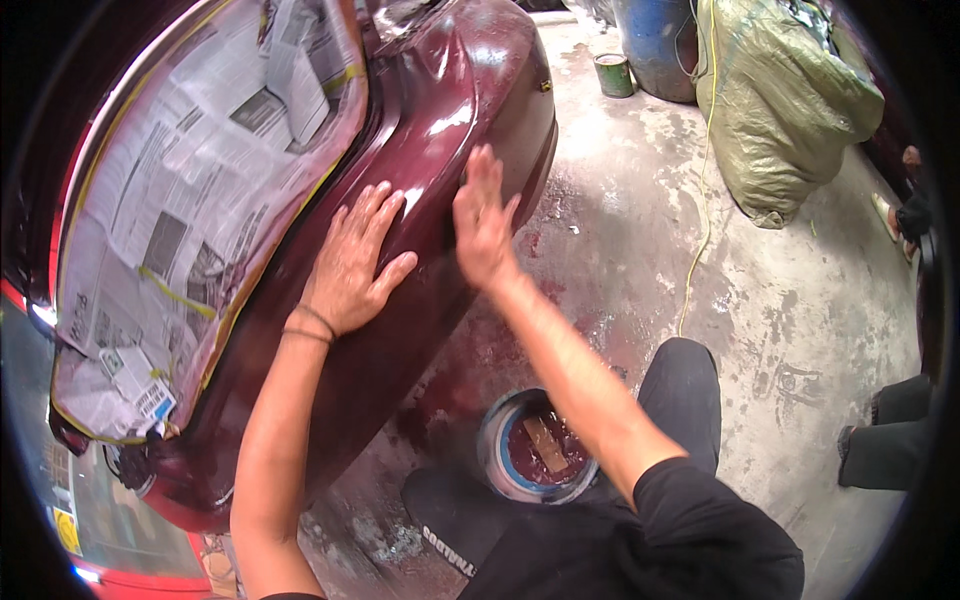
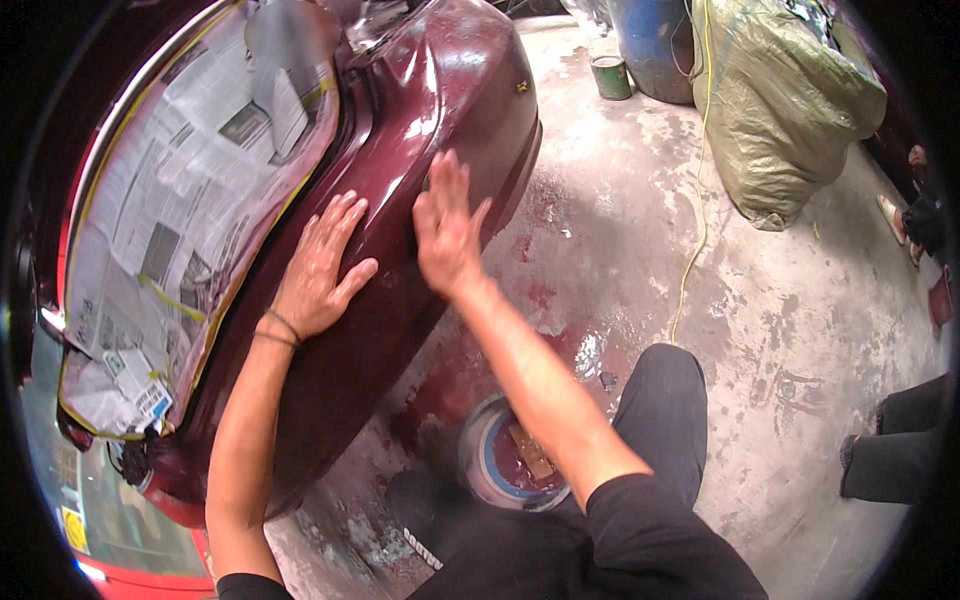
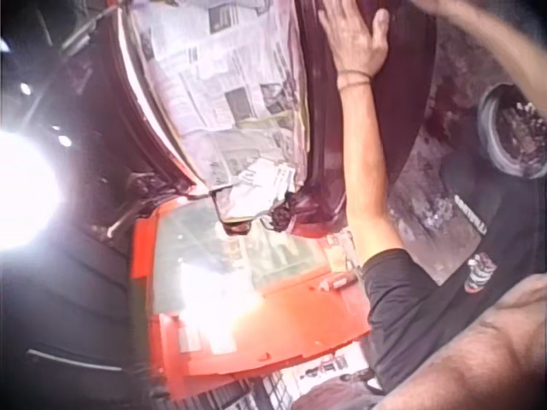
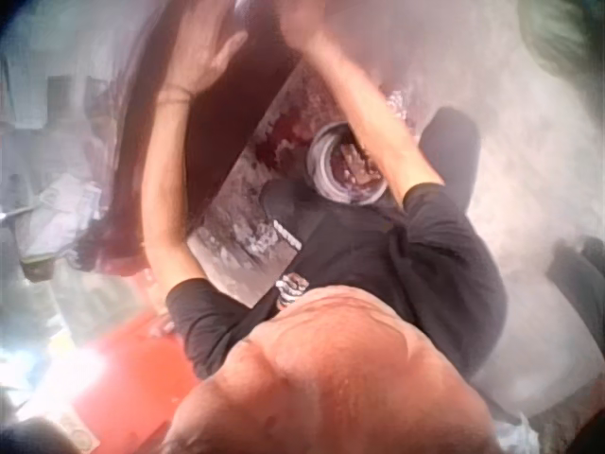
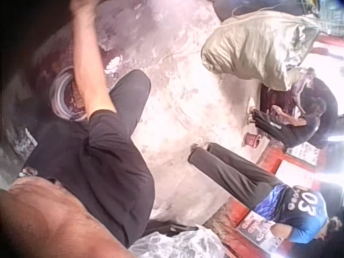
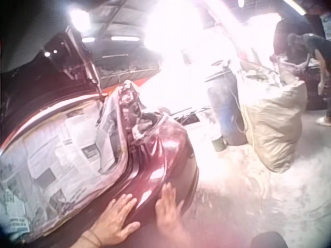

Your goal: The person sits on the floor and uses a sanding block to rub the surface of a maroon car bumper. They repeatedly dip the block into a bucket of liquid and continue sanding the bumper's surface.

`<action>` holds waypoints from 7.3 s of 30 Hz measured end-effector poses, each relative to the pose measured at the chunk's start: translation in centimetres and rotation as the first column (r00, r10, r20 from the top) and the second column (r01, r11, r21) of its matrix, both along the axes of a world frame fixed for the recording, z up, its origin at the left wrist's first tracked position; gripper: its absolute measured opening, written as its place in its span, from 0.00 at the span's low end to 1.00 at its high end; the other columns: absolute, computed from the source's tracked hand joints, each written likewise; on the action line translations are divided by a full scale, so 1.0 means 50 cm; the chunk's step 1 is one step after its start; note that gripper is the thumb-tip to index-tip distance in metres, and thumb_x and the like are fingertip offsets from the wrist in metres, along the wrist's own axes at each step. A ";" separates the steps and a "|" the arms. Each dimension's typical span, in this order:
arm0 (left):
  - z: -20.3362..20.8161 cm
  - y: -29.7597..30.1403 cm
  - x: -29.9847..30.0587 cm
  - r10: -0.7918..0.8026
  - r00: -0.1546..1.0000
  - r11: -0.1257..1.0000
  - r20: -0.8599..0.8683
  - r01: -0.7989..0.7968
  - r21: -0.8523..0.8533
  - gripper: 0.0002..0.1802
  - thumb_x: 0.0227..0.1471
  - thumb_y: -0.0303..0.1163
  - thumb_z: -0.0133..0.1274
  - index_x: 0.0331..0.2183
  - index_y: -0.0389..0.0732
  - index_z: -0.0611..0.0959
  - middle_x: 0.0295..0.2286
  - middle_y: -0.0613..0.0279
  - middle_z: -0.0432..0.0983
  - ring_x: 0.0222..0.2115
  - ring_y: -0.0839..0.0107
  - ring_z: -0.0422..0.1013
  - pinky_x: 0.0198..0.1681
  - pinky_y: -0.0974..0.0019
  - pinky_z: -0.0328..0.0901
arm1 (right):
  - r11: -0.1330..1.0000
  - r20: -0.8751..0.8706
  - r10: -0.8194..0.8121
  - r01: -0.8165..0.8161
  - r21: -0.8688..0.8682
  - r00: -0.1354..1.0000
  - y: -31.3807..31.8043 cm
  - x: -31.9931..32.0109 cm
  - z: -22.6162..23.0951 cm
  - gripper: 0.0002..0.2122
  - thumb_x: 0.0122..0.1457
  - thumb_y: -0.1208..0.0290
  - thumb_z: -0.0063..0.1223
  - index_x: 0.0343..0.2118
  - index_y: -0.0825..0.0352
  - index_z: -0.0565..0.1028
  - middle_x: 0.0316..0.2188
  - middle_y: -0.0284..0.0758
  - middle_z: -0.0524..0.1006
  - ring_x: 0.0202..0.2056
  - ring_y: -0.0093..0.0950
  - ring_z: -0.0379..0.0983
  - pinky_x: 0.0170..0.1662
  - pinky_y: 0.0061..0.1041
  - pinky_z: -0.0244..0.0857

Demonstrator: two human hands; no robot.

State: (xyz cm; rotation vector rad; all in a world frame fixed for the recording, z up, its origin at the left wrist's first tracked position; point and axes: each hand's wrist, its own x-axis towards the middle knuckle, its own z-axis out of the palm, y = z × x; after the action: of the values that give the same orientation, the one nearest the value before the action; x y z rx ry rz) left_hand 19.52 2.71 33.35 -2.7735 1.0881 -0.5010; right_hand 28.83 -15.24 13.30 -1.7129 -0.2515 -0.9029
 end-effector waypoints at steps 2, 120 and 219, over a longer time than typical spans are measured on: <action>0.002 -0.007 -0.003 0.017 1.000 1.000 -0.015 -0.016 0.013 0.44 0.69 0.48 0.59 0.76 0.43 0.64 0.75 0.47 0.58 0.76 0.45 0.53 0.77 0.36 0.51 | 0.994 -0.116 0.044 -0.032 0.101 0.992 -0.124 0.134 0.073 0.34 0.82 0.41 0.24 0.84 0.49 0.45 0.86 0.32 0.40 0.84 0.44 0.32 0.78 0.73 0.25; 0.036 -0.028 -0.061 0.158 0.980 0.987 -0.125 -0.156 0.027 0.45 0.62 0.40 0.64 0.75 0.38 0.68 0.75 0.44 0.59 0.77 0.45 0.54 0.79 0.39 0.47 | 0.878 -0.439 -0.108 0.293 0.378 0.892 -0.423 0.294 -0.027 0.28 0.78 0.44 0.46 0.57 0.68 0.83 0.55 0.52 0.84 0.59 0.48 0.81 0.61 0.44 0.73; -0.044 -0.005 -0.011 0.165 0.986 0.983 0.006 -0.164 -0.081 0.37 0.76 0.57 0.40 0.76 0.51 0.64 0.77 0.54 0.56 0.78 0.54 0.52 0.78 0.37 0.49 | 0.952 -0.233 0.027 0.046 0.304 0.972 0.188 -0.232 -0.002 0.35 0.84 0.51 0.28 0.82 0.72 0.43 0.84 0.48 0.40 0.84 0.40 0.33 0.83 0.32 0.31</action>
State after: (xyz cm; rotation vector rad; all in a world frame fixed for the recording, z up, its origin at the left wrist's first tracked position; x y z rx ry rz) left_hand 18.97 2.46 31.16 -2.8930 0.8435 -0.5521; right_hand 17.21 -5.85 13.21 -1.5114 0.0549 -0.6960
